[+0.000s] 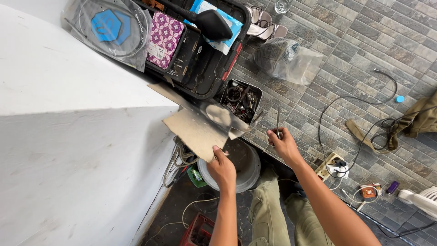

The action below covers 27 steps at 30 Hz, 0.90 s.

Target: Disassembling and organizing components of a motorcycle engine for repair

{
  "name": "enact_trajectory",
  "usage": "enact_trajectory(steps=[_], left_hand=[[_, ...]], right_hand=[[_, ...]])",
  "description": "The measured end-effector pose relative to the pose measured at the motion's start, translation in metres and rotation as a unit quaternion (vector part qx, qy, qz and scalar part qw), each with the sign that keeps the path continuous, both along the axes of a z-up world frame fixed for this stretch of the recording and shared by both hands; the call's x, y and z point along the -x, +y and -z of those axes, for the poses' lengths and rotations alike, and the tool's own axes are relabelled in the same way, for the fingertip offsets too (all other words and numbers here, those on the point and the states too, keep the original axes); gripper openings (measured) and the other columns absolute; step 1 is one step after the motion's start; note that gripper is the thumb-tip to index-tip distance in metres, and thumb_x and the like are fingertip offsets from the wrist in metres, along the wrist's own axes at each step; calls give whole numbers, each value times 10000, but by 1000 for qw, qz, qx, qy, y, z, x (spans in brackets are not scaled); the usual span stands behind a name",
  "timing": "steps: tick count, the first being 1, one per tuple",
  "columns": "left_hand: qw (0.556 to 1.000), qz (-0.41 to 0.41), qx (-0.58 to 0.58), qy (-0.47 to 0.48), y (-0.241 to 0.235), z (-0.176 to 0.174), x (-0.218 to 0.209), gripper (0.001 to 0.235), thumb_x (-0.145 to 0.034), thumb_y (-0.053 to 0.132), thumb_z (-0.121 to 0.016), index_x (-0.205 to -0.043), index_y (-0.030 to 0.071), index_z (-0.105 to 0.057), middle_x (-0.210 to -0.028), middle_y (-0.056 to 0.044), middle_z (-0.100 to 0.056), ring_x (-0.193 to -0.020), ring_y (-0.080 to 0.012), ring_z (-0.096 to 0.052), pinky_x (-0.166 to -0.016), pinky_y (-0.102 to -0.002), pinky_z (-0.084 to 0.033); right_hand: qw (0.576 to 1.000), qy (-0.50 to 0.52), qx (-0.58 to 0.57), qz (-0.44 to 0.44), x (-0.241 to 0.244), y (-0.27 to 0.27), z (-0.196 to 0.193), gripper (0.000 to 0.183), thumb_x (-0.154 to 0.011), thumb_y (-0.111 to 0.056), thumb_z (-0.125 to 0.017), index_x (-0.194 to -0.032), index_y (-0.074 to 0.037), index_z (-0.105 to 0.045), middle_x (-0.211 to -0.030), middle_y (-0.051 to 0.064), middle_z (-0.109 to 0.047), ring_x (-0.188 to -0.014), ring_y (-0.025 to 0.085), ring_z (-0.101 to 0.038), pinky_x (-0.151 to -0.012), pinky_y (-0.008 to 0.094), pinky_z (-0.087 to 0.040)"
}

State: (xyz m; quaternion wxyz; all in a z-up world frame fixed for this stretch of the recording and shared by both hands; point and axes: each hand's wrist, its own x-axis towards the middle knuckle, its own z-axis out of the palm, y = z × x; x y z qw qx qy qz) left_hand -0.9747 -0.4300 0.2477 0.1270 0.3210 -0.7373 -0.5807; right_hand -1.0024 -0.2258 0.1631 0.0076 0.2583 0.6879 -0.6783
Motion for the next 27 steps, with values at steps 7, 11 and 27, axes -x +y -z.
enact_trajectory(steps=[7,11,27], left_hand=[[994,83,-26,-59,26,-8,-71,618,-1017,421,-433,-798,3,-833,-570,-107,-740,-459,-214,-612,-514,-351,-473],[985,164,-45,-1,57,8,-91,377,-1030,254,-479,-944,10,-754,-684,-67,-761,-468,-127,-626,-413,-248,-480],[933,286,124,180,124,1,-44,310,-973,142,-536,-714,7,-640,-602,-147,-661,-454,-331,-599,-491,-409,-481]], right_hand=[[986,-134,-96,-32,13,28,50,717,-884,-479,-739,-1289,7,-401,-980,148,-545,-776,233,-603,-635,350,-554],[984,-123,-32,123,-20,63,62,393,-970,-51,-660,-1302,20,-461,-1138,214,-589,-878,302,-682,-707,379,-632],[970,88,-154,165,-153,136,6,387,-1001,-10,-628,-1328,21,-423,-1127,224,-571,-854,285,-637,-707,343,-526]])
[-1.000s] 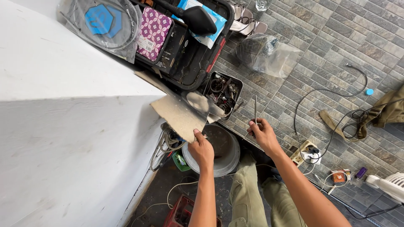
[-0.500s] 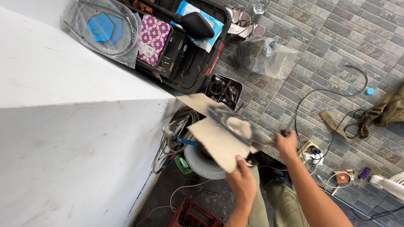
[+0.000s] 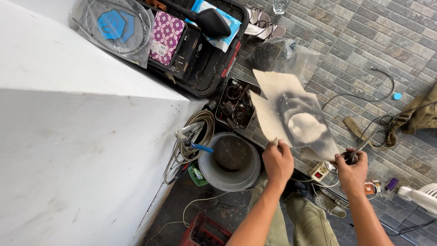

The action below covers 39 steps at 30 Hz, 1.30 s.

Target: Disassembling and organizing components of a motorcycle engine for repair

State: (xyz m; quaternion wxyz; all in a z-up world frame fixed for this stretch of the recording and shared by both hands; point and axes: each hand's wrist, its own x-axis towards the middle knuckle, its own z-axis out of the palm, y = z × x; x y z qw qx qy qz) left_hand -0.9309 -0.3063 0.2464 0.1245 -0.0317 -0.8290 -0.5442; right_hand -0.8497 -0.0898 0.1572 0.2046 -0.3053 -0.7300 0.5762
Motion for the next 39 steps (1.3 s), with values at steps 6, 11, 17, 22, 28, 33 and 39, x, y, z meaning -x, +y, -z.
enact_trajectory(steps=[6,11,17,22,28,33,39], left_hand=[[998,-11,0,-62,15,20,20,301,-1012,195,-496,-840,4,-653,-716,-141,-676,-561,-315,-624,-547,-432,-492],[999,-32,27,-8,38,33,12,290,-1002,188,-523,-829,-12,-642,-788,-190,-685,-654,-405,-629,-638,-481,-511],[1000,-13,14,-6,39,18,3,269,-1009,173,-502,-888,-12,-655,-845,-174,-688,-686,-365,-636,-667,-454,-514],[1000,-2,3,-14,36,17,3,261,-1016,171,-493,-898,1,-653,-843,-146,-685,-697,-321,-636,-683,-426,-514],[1000,-5,-19,-4,38,10,6,246,-997,160,-498,-1026,-4,-681,-940,-171,-703,-727,-365,-652,-681,-449,-524],[1000,20,-15,19,37,8,7,256,-1022,146,-471,-949,-20,-652,-886,-193,-665,-674,-365,-606,-659,-468,-499],[997,48,-60,20,38,-5,9,262,-1031,149,-470,-1052,-29,-661,-959,-182,-670,-719,-346,-630,-686,-447,-504]], right_hand=[[994,52,-94,-6,-18,-4,-23,389,-988,77,-634,-1301,-9,-421,-1045,144,-544,-950,236,-555,-853,359,-501],[991,73,-108,1,-44,0,-39,400,-994,83,-610,-1325,-13,-407,-1077,125,-540,-966,197,-523,-885,315,-436],[992,61,-109,-12,-62,-4,-53,442,-978,103,-594,-1361,-14,-407,-1079,132,-551,-983,211,-541,-898,330,-450],[994,35,-105,-14,-68,-7,-54,473,-965,99,-611,-1380,-15,-415,-1082,138,-578,-994,228,-579,-882,340,-478],[994,49,-92,-13,-69,-5,-45,505,-950,109,-612,-1395,-35,-421,-1074,122,-587,-956,201,-571,-821,310,-466],[996,62,-54,-22,-69,-10,-42,480,-955,106,-591,-1379,-35,-416,-1089,124,-573,-985,204,-572,-869,308,-485],[998,34,-56,-19,-68,-19,-32,485,-952,107,-587,-1386,-32,-423,-1083,124,-580,-1013,212,-580,-893,329,-490]])
